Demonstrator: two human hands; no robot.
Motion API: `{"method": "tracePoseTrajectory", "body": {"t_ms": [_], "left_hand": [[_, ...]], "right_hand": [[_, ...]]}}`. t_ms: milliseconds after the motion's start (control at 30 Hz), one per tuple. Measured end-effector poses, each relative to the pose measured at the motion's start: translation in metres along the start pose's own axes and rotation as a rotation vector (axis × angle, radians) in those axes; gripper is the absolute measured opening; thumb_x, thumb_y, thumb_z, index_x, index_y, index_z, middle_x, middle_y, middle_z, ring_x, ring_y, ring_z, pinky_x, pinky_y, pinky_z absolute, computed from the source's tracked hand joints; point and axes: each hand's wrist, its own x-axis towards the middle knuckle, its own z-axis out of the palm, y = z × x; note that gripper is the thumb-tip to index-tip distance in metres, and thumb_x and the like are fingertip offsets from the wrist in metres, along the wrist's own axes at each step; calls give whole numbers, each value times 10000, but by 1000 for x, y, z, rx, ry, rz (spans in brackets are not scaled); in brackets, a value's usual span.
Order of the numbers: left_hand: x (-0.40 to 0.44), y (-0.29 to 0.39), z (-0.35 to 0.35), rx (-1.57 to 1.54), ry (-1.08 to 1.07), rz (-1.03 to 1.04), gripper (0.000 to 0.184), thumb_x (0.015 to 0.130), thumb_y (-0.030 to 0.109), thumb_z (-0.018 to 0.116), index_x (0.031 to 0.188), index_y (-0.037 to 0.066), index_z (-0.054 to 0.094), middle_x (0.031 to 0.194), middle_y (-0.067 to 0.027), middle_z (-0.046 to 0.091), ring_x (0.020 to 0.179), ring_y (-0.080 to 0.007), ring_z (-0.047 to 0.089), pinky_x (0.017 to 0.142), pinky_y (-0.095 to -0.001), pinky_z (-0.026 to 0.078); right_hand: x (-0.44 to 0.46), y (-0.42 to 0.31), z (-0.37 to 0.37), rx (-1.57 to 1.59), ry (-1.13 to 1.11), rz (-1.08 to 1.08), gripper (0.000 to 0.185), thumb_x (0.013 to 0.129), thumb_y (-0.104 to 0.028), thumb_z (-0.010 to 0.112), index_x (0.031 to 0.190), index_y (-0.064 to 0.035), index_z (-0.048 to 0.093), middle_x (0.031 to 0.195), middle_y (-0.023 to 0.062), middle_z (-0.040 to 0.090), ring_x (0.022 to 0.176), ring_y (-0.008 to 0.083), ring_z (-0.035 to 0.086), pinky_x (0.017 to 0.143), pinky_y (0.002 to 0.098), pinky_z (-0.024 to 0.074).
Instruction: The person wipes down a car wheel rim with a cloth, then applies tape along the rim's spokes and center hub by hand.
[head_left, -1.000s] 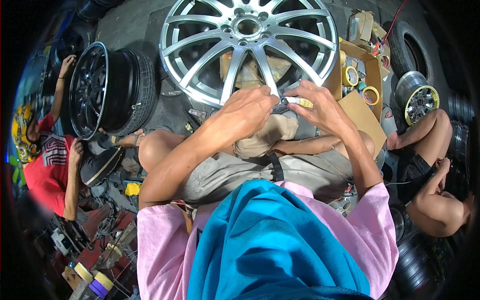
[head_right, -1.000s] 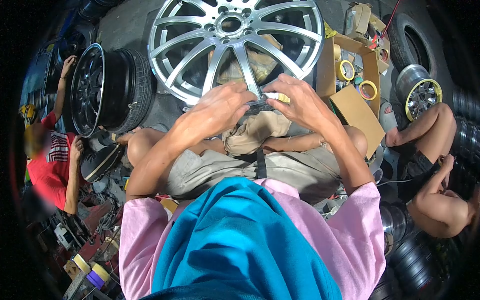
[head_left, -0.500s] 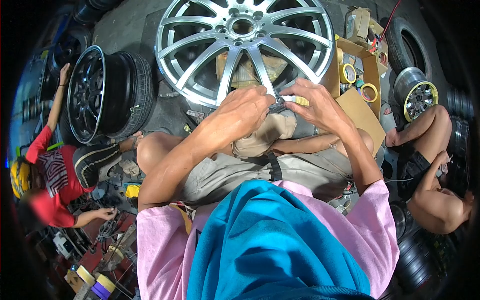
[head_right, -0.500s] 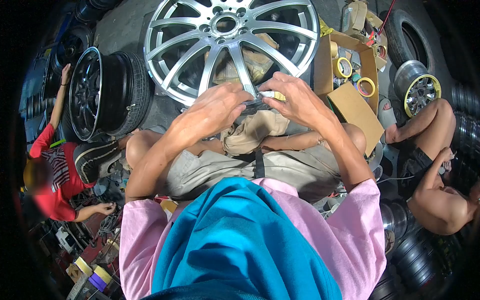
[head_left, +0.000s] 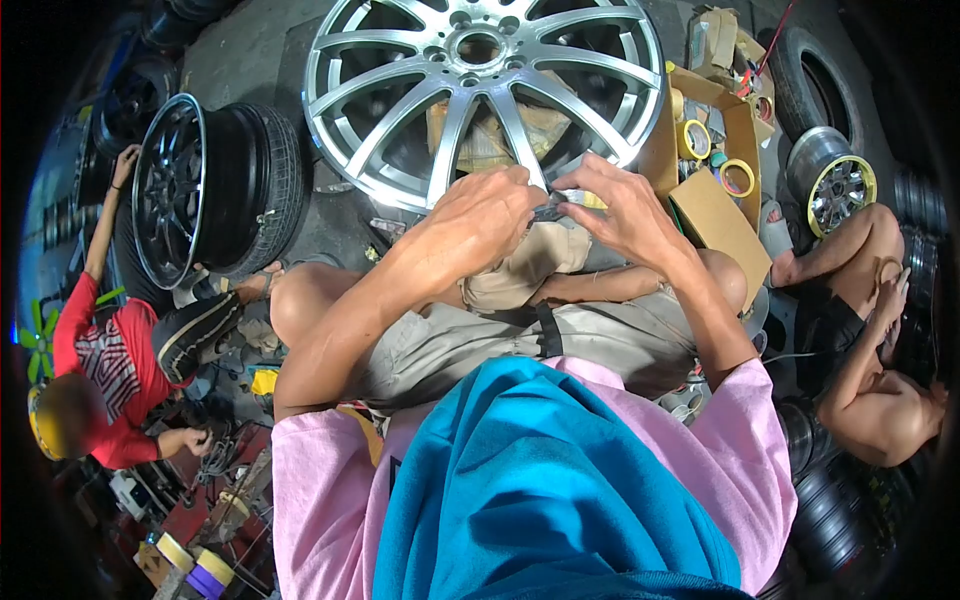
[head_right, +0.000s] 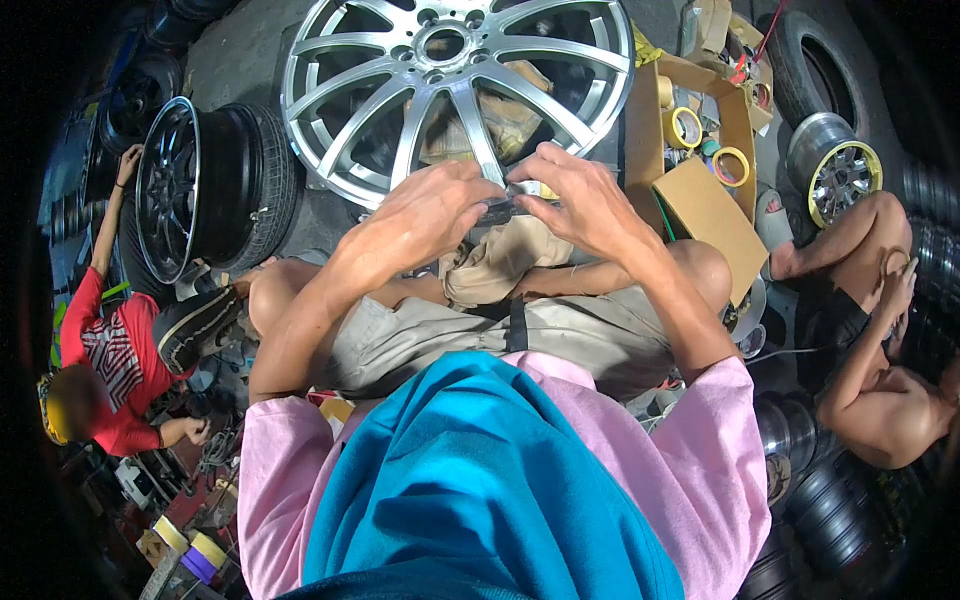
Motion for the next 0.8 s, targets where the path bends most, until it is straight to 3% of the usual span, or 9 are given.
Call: {"method": "tracePoseTrajectory", "body": {"t_ms": [67,800], "left_hand": [[1,2,-5,-41,-11,-17,266,891,47,672,1152,26,722,1042,-181,662,1029,-398,649,893,-486,525],[3,-1,-6,-69,-23,-24,248,921,73,645,1140,2,735,1046,-184,679,1023,-400,657,895,-483,529]], "right_hand": [[-1,-3,0,-49,9,-9,285,877,-124,778,1141,-59,691,997,130,632,883,388,653,741,466,518],[1,-2,-7,-36,26,-47,264,884,-121,773,1131,-61,703,987,135,623,909,379,656,771,475,523]]}}
